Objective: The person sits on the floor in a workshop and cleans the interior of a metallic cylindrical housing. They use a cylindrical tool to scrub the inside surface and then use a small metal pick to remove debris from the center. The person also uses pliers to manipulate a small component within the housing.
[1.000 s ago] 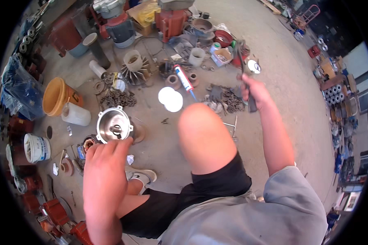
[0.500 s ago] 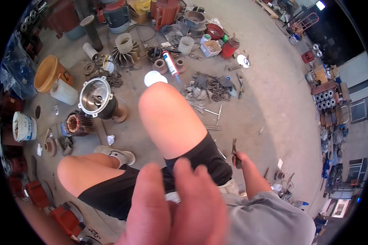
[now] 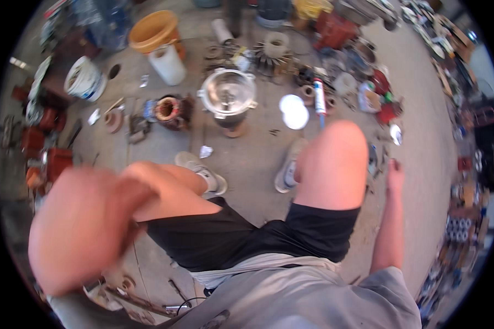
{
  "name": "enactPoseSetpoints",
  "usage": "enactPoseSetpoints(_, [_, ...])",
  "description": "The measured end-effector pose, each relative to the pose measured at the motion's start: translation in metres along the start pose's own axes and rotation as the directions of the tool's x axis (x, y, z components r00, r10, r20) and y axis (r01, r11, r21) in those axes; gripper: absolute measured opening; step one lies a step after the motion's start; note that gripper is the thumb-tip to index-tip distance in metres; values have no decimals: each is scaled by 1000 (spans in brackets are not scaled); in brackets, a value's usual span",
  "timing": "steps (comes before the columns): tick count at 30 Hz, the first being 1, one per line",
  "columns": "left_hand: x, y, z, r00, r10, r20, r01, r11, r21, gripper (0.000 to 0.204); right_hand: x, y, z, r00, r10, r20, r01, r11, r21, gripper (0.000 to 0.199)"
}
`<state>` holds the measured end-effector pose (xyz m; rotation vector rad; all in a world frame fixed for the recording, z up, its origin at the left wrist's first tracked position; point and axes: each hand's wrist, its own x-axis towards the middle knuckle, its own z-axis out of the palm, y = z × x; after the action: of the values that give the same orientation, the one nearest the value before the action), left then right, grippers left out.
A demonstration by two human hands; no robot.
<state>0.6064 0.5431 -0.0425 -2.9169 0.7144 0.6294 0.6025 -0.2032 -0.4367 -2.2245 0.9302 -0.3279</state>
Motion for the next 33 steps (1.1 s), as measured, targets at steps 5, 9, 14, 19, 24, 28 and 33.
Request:
enactPoseSetpoints(5, [102,-217,107,910,-395,128,413,890,-193,54,19,-228,-8,950,-305,-72,312,911,268,46])
enactPoseSetpoints(9, [213,-341,222,799,-577,166,598,790,-136,76,-13,-340,12,888,-422,-185,456,751,478,37])
enactPoseSetpoints(14, [272,-431,338,702,-709,70,685,645,-339,108,-32,-385,116,864,-492,-107,485,759,435,33])
enactPoseSetpoints(19, [312,-468,446,670,-713,209,485,206,-850,118,18,-359,152,909,-415,16,332,750,571,34])
enactPoseSetpoints(24, [356,-441,469,778,-474,413,364,-196,-911,83,32,-356,135,949,-303,92,220,841,494,34])
enactPoseSetpoints(28, [320,-448,495,714,-579,393,216,-352,-911,74,41,-374,169,953,-249,170,153,885,440,35])
enactPoseSetpoints(33, [303,-410,529,533,-681,503,-39,-613,-789,83,24,-403,199,883,-318,346,137,878,458,26])
